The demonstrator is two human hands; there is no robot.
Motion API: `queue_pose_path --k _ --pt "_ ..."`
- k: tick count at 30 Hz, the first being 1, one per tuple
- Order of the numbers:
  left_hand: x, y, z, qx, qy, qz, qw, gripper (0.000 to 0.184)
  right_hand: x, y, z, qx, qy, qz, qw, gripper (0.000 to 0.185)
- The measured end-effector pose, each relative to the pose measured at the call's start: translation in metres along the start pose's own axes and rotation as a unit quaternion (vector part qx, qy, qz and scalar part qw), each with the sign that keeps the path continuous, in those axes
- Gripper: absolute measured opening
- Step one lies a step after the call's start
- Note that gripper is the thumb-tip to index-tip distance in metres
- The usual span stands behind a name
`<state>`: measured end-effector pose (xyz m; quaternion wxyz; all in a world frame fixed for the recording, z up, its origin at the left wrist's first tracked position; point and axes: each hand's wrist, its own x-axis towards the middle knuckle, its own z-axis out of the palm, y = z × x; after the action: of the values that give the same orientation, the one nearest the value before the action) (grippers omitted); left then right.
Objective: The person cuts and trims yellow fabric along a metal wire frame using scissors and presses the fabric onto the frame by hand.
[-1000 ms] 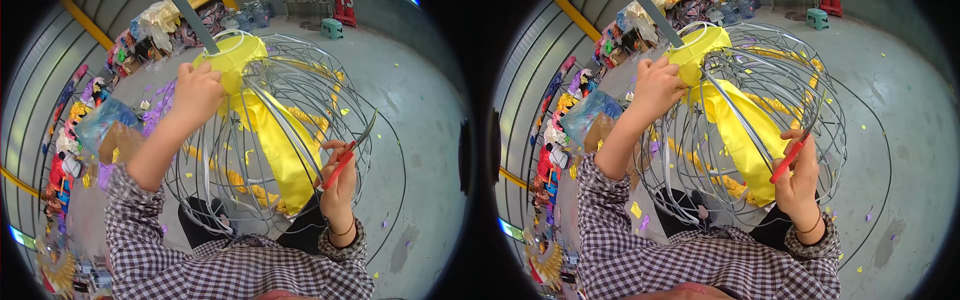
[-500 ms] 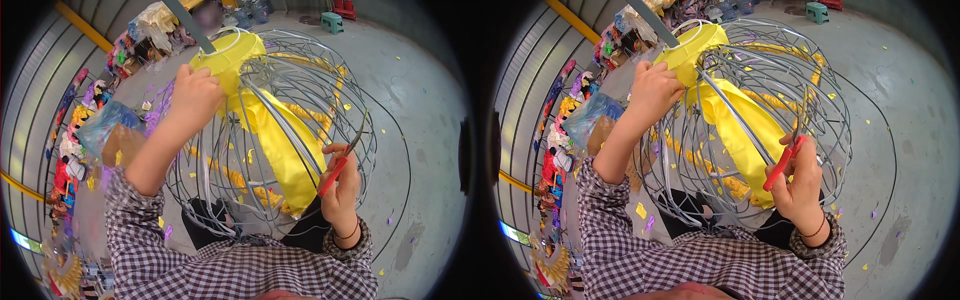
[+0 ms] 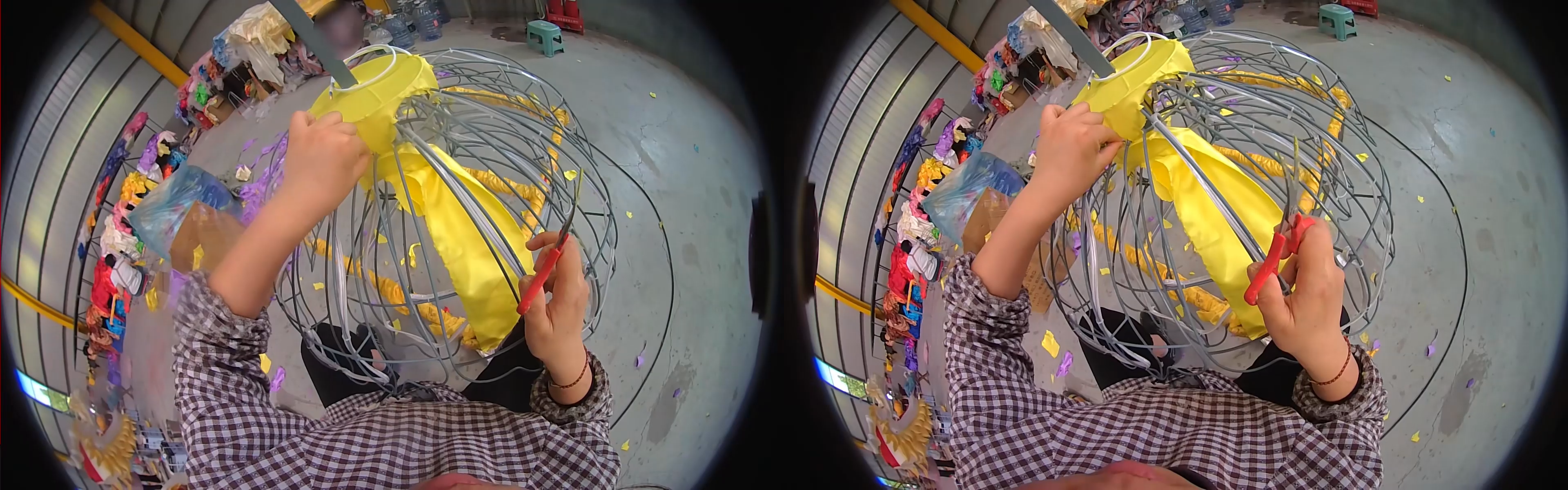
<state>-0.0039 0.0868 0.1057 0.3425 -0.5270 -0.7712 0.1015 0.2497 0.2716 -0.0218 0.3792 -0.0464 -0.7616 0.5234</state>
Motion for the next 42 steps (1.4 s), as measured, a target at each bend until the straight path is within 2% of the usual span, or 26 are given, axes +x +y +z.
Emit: queue_pose_path --k 5,9,14,19,25,29,35,39,42 --pt "-0.002 0.004 -0.004 0.045 -0.012 -0.063 0.997 0.004 0.001 -0.005 0.001 -0.007 0.0 0.016 1.0 0.036" --pt "-0.015 0.017 -0.014 -0.025 0.094 -0.165 0.982 0.01 0.0 -0.002 0.001 -0.02 0.003 0.032 0.999 0.035" --pt "-0.032 0.036 -0.022 -0.007 0.048 -0.112 0.992 0.019 -0.001 -0.006 -0.001 -0.029 -0.022 0.064 0.997 0.035" --pt "-0.027 0.034 -0.02 -0.006 -0.014 -0.125 0.992 0.027 0.001 -0.003 0.001 -0.032 0.002 0.004 0.999 0.034" --pt "-0.029 0.033 -0.018 0.006 -0.055 -0.127 0.99 0.033 0.001 -0.002 0.002 -0.021 0.0 0.009 1.0 0.034" --pt "-0.03 0.029 -0.015 -0.058 -0.089 -0.138 0.985 0.036 0.0 -0.001 0.002 -0.016 -0.005 0.004 1.0 0.035" --pt "-0.032 0.028 -0.014 -0.026 -0.092 -0.114 0.989 0.038 -0.002 -0.004 0.004 -0.028 -0.017 0.027 0.999 0.033" --pt "-0.037 0.031 0.001 0.048 -0.025 -0.114 0.992 0.032 -0.003 -0.012 0.005 -0.034 -0.012 0.087 0.996 0.029" --pt "-0.049 0.041 -0.025 -0.032 -0.034 -0.108 0.993 0.026 -0.001 -0.022 0.007 -0.045 -0.029 0.107 0.993 0.023"
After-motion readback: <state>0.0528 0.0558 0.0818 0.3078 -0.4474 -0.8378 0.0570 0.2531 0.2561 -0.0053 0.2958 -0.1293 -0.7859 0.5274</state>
